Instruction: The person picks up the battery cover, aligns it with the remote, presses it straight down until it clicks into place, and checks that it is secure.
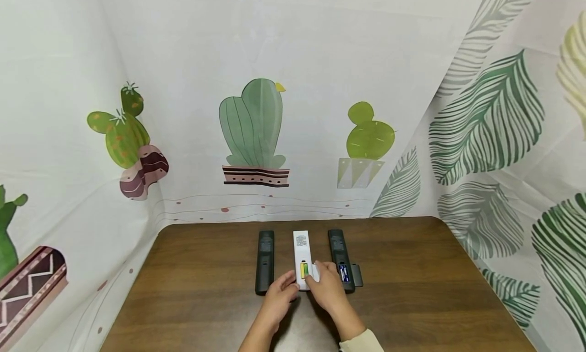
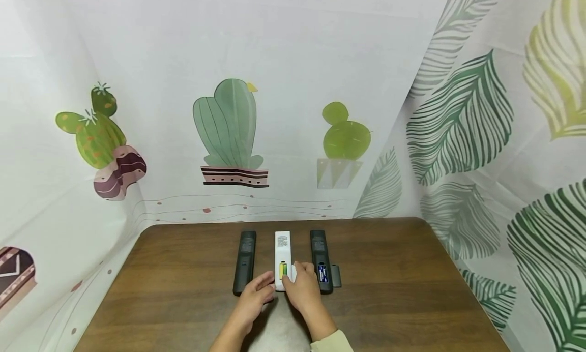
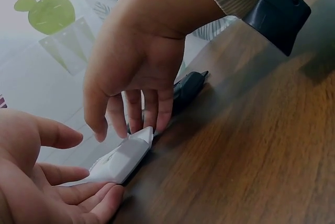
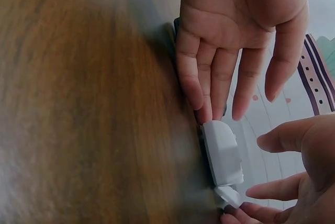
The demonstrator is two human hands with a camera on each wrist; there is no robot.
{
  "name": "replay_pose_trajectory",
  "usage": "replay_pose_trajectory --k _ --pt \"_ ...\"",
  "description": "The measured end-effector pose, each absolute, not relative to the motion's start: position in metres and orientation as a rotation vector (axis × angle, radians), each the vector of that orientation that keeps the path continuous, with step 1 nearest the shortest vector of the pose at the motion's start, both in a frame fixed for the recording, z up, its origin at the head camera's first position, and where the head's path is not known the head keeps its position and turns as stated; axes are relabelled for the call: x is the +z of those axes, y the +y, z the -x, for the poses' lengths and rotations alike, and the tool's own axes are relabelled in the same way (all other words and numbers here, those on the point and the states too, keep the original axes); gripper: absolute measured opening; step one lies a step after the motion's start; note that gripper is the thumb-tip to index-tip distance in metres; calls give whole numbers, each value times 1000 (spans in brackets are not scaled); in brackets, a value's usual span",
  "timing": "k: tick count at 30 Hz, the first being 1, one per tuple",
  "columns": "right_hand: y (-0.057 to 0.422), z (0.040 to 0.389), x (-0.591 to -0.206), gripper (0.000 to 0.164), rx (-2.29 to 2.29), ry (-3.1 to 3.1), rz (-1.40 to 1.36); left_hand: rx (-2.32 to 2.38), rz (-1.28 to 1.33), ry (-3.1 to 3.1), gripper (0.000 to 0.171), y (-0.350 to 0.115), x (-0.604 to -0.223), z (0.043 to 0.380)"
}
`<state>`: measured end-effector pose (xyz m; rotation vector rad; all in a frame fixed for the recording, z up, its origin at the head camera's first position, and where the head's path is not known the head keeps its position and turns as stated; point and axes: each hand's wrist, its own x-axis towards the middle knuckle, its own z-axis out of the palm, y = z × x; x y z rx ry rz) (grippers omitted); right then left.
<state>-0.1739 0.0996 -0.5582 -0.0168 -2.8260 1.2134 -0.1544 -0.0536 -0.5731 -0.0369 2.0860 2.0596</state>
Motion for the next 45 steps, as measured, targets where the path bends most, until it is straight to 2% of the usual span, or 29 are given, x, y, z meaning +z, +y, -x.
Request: replay_pose_trajectory --k 11,27,38,45 --pt "100 178 -564 44 1278 -2813 -45 2085 119 2123 50 -46 -574 154" --pt "97 176 -566 43 1241 -2810 -38 2130 271 2166 40 -37 -574 156" --pt "96 174 -565 43 1250 -2787 -44 2184 285 2123 57 -38 -575 160" --pt "97 174 -566 42 1285 -2795 -39 2238 265 2007 61 -38 -578 164"
